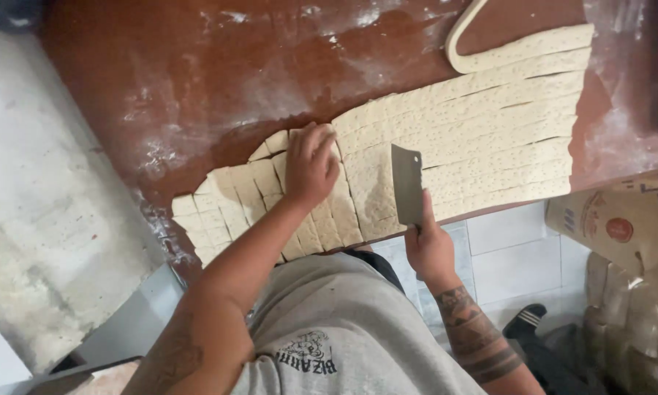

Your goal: Cutting dough into small squares and placing them on a baking tray

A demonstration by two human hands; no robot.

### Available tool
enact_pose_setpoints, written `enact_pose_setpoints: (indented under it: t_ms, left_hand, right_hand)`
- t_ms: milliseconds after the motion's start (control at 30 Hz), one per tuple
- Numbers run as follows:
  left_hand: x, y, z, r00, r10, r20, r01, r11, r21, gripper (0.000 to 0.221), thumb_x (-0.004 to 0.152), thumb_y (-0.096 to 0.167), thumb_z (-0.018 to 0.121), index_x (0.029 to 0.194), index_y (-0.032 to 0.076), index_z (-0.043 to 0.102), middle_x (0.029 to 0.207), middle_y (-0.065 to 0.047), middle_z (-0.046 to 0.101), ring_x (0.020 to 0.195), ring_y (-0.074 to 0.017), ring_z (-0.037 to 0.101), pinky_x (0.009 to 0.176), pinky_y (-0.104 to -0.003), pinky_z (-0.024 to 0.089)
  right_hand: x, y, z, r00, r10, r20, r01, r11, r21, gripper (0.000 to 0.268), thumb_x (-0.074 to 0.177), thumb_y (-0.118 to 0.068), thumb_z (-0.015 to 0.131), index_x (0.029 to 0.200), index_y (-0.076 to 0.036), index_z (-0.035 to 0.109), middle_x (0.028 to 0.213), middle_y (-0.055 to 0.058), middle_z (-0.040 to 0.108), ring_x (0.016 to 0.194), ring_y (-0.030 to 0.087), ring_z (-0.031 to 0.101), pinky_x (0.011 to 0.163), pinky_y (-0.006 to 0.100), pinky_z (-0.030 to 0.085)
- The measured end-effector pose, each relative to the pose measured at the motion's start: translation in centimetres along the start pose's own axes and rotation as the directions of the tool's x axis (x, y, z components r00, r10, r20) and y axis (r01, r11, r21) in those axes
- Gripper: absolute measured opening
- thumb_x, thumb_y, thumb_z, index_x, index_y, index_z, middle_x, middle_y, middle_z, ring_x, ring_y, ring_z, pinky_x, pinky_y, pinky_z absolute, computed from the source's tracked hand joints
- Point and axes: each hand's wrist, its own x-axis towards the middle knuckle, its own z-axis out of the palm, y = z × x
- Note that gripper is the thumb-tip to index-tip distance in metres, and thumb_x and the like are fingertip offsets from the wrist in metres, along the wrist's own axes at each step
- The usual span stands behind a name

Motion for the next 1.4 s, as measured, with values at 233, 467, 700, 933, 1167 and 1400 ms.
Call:
enact_pose_setpoints:
  t_ms: [233,467,700,933,1167,1400]
  left_hand:
    - [-1.2,3.0,-1.2,0.987,-0.039,0.153,0.027,0.997,0.079,0.079,0.084,0.039,0.077,0.151,0.006,0.05,0.168,-0.018,0.029,0.156,-0.0467,0.02,0.122,-0.065,0.014]
    - [-1.3,2.9,-0.2,0.982,0.01,0.187,-0.044,0.983,0.179,0.084,0.085,0.05,0.069,0.156,0.011,0.046,0.168,-0.013,0.032,0.158,-0.0365,0.02,0.125,-0.063,0.007]
    - [-1.1,3.4,0.3,0.978,-0.079,0.195,0.031,0.971,0.237,0.09,0.085,0.053,0.078,0.158,0.015,0.043,0.17,-0.01,0.025,0.159,-0.0339,0.015,0.126,-0.064,0.012]
    - [-8.5,8.1,0.3,0.979,0.021,0.203,-0.021,1.0,-0.004,0.073,0.084,0.031,0.08,0.148,0.007,0.053,0.17,-0.016,0.024,0.158,-0.0406,0.02,0.12,-0.071,0.027]
    - [-10.9,10.5,0.7,0.947,-0.075,0.313,0.022,0.985,0.169,0.08,0.097,0.056,0.064,0.161,0.016,0.036,0.17,-0.007,0.024,0.159,-0.0301,0.013,0.126,-0.067,0.007]
    - [-9.7,11.5,-1.5,0.877,-0.122,0.465,0.028,0.979,0.203,0.075,0.107,0.05,0.056,0.165,0.011,0.03,0.173,-0.006,0.012,0.158,-0.0275,0.001,0.125,-0.063,0.002]
  right_hand:
    - [4.7,-12.1,-3.0,0.987,-0.139,0.086,0.155,0.962,-0.227,0.079,0.097,-0.027,0.044,0.166,-0.041,0.007,0.096,0.021,0.072,0.09,0.047,0.073,0.077,0.06,0.058]
    - [6.9,-16.2,-2.2,0.985,-0.105,0.139,0.151,0.913,-0.379,0.087,0.099,-0.021,0.045,0.166,-0.031,-0.01,0.098,0.021,0.071,0.092,0.044,0.074,0.079,0.057,0.06]
    - [1.8,-13.8,-2.5,0.981,-0.031,0.191,0.11,0.901,-0.42,0.095,0.096,-0.014,0.049,0.167,-0.028,-0.013,0.092,0.021,0.07,0.09,0.045,0.074,0.078,0.056,0.06]
    - [2.9,-10.8,-0.3,0.981,-0.135,0.137,0.179,0.901,-0.395,0.089,0.1,-0.024,0.047,0.166,-0.026,-0.013,0.097,0.022,0.071,0.093,0.045,0.074,0.079,0.055,0.06]
    - [-5.0,-7.3,-0.1,0.978,-0.143,0.153,0.195,0.888,-0.416,0.09,0.1,-0.02,0.048,0.166,-0.025,-0.012,0.094,0.023,0.072,0.09,0.046,0.074,0.077,0.055,0.061]
    - [-5.9,-5.0,1.9,0.984,-0.079,0.161,0.102,0.985,-0.14,0.091,0.092,-0.007,0.044,0.166,-0.027,-0.005,0.089,0.025,0.067,0.07,0.051,0.06,0.06,0.059,0.044]
